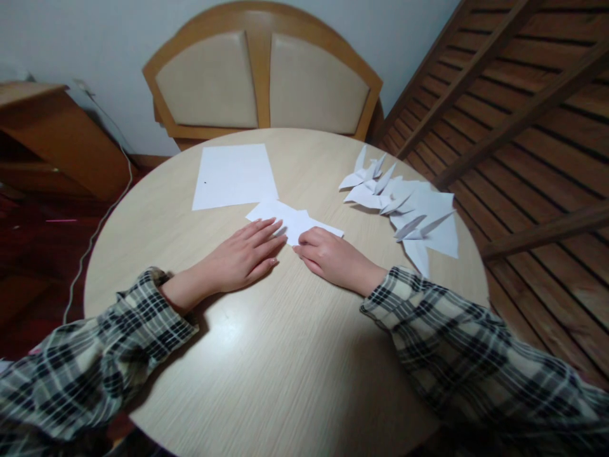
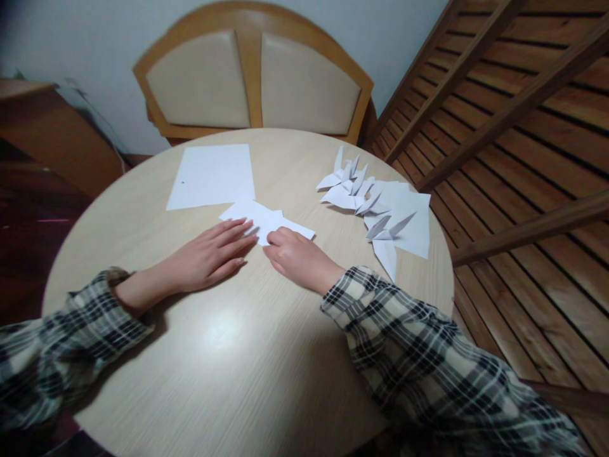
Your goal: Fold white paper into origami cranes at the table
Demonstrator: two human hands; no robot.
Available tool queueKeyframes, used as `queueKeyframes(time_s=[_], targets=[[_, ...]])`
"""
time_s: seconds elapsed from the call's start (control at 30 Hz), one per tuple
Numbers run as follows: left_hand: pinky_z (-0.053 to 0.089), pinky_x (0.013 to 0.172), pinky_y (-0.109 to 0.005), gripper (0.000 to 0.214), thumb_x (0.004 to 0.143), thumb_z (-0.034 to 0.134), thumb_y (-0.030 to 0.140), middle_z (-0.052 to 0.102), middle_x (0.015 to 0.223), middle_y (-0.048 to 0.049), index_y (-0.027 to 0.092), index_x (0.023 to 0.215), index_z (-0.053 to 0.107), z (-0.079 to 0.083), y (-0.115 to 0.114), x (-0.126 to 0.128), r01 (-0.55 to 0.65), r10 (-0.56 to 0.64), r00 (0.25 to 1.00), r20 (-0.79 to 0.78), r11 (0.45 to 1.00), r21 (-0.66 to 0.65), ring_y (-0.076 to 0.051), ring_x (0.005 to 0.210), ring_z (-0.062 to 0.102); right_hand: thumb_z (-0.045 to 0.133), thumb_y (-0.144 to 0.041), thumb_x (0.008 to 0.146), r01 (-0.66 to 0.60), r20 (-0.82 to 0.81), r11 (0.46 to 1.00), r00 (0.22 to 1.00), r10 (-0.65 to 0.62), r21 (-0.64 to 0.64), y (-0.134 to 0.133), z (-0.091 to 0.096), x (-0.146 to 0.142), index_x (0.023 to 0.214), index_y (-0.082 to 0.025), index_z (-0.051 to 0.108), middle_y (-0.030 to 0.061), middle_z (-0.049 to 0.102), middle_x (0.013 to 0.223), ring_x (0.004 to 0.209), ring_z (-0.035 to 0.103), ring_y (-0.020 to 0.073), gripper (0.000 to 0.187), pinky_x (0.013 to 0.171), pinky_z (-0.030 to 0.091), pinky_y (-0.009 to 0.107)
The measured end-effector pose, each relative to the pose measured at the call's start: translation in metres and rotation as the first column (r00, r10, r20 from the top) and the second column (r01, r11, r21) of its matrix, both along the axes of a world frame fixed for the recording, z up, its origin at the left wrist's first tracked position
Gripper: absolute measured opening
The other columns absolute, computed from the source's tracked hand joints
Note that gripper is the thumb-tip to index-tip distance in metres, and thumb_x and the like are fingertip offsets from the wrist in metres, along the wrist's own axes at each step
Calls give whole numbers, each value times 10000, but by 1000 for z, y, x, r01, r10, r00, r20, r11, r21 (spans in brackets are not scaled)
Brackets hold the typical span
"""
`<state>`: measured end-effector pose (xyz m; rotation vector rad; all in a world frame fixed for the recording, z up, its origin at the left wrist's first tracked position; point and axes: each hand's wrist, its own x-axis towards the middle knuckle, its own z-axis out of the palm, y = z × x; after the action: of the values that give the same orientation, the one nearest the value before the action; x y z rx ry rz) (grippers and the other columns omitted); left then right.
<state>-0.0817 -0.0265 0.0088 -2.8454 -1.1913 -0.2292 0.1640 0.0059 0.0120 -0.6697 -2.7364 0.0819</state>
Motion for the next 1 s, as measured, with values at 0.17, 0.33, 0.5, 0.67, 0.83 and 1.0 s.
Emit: queueKeyframes(time_s=[0.17,0.33,0.5,0.67,0.83,1.0], targets=[[257,1183,-442,535,1009,335,411,412,1510,-162,93,1422,458,-3,2,1,5,-5,1000,14,998,-58,-270,1441,296,475,-154,953,-2,-15,1000,1000,2,-16,1,1,-5,963,-122,686,123,633,963,942,552,228,213,859,476,383],[265,1181,-450,534,1005,345,413,407,1514,-152,99,1422,458,-5,2,-1,12,-9,999,45,998,-68,-270,1444,289,472,-154,953,-23,28,1000,999,23,-19,-1,5,-3,951,-111,688,132,640,956,943,565,239,220,846,491,386],[251,1186,-443,532,1007,347,402,399,1516,-163,86,1419,463,-4,2,-1,5,-2,999,37,997,-75,-273,1442,294,462,-148,952,-43,18,999,999,44,-27,-3,6,4,971,-121,684,130,641,959,953,569,241,225,848,495,394],[257,1182,-457,538,1007,340,403,390,1519,-167,81,1423,454,-4,2,-1,13,-11,999,35,997,-74,-277,1441,295,443,-140,954,-54,20,998,998,55,-31,-7,8,11,986,-126,681,130,643,967,950,571,242,241,838,497,403],[251,1185,-444,545,1009,323,411,392,1521,-162,84,1426,449,-4,2,-2,7,-5,1000,29,997,-74,-266,1444,292,438,-150,957,-60,40,997,997,62,-41,-11,10,19,997,-110,681,143,647,972,955,575,247,249,830,499,403],[247,1187,-440,538,1007,322,402,390,1525,-150,94,1431,442,-4,2,-1,4,0,999,46,996,-90,-262,1443,293,428,-148,961,-49,49,998,998,51,-42,-17,11,29,1013,-112,675,143,648,995,965,578,246,256,833,501,403]])
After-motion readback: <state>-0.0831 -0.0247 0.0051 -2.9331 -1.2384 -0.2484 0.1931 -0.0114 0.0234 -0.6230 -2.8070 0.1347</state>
